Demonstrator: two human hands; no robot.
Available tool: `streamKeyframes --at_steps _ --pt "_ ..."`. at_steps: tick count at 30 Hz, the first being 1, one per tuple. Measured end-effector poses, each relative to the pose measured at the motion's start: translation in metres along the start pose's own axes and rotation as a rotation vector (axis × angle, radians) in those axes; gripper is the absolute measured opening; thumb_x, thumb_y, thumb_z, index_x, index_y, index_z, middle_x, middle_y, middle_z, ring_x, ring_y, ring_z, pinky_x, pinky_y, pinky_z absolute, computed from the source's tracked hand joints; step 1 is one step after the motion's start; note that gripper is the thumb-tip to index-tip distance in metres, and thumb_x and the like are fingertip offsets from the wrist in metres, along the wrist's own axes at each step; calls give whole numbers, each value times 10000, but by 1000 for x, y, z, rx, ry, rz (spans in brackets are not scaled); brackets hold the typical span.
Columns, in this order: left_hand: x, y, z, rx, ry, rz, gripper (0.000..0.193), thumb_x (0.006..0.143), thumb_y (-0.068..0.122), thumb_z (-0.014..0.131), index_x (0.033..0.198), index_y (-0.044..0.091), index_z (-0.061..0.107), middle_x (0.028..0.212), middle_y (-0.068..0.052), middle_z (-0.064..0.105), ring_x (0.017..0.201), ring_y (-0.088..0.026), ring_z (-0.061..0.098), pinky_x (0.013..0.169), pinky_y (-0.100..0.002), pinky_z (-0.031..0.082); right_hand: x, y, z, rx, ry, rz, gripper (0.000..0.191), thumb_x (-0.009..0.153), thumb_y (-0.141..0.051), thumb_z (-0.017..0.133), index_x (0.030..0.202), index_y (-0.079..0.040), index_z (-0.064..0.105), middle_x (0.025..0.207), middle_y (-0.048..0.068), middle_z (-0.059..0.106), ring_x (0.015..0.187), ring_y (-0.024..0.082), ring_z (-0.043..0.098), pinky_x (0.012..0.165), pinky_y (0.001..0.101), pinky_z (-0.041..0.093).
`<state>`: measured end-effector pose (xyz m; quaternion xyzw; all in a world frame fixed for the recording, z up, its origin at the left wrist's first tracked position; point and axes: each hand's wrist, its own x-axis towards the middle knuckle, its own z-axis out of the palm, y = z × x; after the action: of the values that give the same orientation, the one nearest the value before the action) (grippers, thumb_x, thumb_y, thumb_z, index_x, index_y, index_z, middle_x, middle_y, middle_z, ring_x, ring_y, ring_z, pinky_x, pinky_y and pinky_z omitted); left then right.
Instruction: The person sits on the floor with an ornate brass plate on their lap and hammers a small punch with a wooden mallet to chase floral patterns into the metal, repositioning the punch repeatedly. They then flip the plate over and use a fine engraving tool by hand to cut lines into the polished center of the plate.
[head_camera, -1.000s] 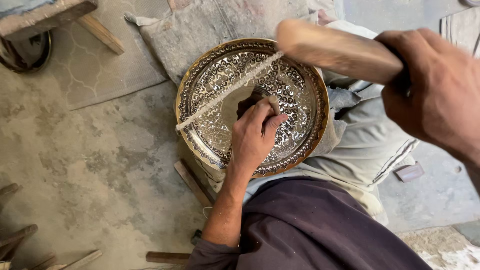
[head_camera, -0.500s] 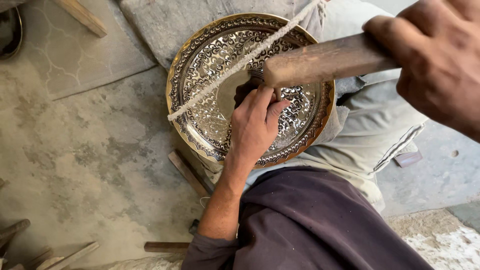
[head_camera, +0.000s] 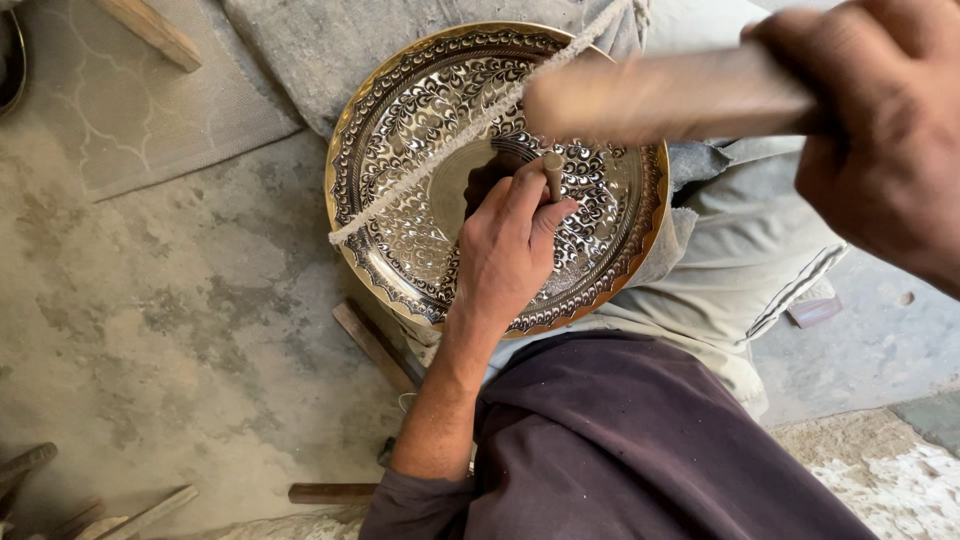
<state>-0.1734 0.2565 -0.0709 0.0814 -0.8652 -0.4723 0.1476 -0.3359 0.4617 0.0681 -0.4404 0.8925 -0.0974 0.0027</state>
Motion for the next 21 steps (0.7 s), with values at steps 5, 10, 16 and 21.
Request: streamKeyframes --at_steps 5,10,16,21 --pt "-1 -3 14 19 -47 -17 318 1057 285 683 1304 110 584 971 -44 680 834 -188 717 694 -327 594 -6 6 6 -9 -35 -11 534 882 110 708 1363 -82 578 1070 140 686 930 285 681 822 391 570" --pt "1 0 23 -5 -20 22 348 1064 276 659 1355 107 566 997 -58 677 863 -204 710 710 -348 586 -18 21 14 63 -60 108 602 790 106 701 1365 -52 613 1102 188 663 973 343 689 844 417 573" --pt "4 0 40 4 -65 -11 341 1067 280 638 1355 114 564 945 -47 666 813 -199 708 676 -342 589 -24 29 18 348 26 295 589 872 104 678 1420 -54 531 1069 165 634 935 298 663 784 395 542" --pt "2 -3 53 13 -63 -1 307 1077 291 635 1318 115 563 970 -54 666 815 -203 709 673 -353 584 -28 35 17 -57 -18 62 475 831 78 749 1282 -20 635 975 169 703 830 314 672 751 431 562"
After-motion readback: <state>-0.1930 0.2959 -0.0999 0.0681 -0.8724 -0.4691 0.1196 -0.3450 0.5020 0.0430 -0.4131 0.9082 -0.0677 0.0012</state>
